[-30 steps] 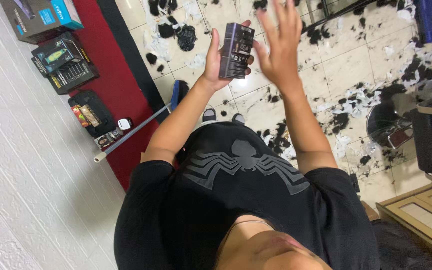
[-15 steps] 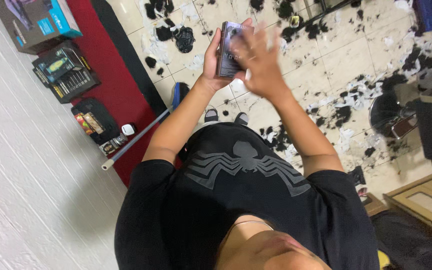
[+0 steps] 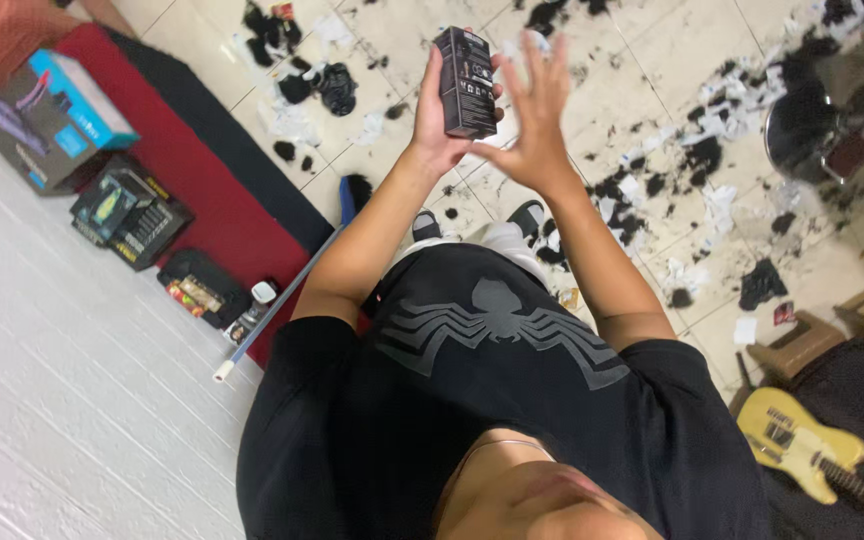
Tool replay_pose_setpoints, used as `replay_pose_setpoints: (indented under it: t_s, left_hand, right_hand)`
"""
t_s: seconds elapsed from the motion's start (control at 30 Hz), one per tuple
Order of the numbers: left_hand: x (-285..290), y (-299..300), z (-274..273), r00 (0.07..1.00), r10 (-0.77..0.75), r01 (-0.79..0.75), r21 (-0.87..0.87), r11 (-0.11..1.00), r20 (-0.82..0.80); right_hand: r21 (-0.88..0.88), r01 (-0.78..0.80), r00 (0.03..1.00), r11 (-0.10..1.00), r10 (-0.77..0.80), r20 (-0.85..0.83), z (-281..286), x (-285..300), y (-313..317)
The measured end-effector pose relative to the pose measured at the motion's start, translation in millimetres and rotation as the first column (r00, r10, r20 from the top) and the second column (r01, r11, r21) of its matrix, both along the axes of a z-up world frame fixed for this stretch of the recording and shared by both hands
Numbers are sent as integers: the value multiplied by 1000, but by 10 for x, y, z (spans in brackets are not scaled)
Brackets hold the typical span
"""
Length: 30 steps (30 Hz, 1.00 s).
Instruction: The person picks up and holds various hair care products, including boxes of hair dye and containers of pomade, to show them to the camera.
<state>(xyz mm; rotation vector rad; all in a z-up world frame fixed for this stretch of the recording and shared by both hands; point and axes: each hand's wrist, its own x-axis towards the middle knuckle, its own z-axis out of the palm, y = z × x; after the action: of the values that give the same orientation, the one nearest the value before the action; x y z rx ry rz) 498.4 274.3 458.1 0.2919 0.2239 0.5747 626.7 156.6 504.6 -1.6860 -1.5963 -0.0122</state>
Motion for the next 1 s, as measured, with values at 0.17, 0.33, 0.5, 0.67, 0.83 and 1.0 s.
replay_pose_setpoints:
  t_s: [0.17, 0.33, 0.5, 0.67, 0.83, 1.0]
  left_hand:
    - [858, -398, 25, 983, -182, 181, -78, 980, -10]
    - [1861, -936, 135, 979, -169, 183, 126, 975, -118]
    - [2721, -1469, 250, 981, 39, 92, 627, 773, -191]
    - [3310, -1779, 278, 984, -11, 146, 780, 609, -175]
    - [3742, -1846, -99, 963, -167, 269, 736, 621, -211]
    - [4171, -1781, -442, 913, -294, 407, 681, 609, -283]
  right_hand:
    - [-54, 79, 924, 995, -94, -372, -15, 785, -426]
    - [45, 146, 940, 988, -124, -318, 107, 1471, -1102]
    - [71, 273, 901, 959, -229, -368, 96, 2051, -1736]
    - [-78, 422, 587, 903, -338, -736, -182, 2629, -2172]
    - [97, 412, 437, 906, -103, -894, -390, 3062, -2325]
    - [92, 466, 356, 880, -91, -930, -562, 3485, -2292]
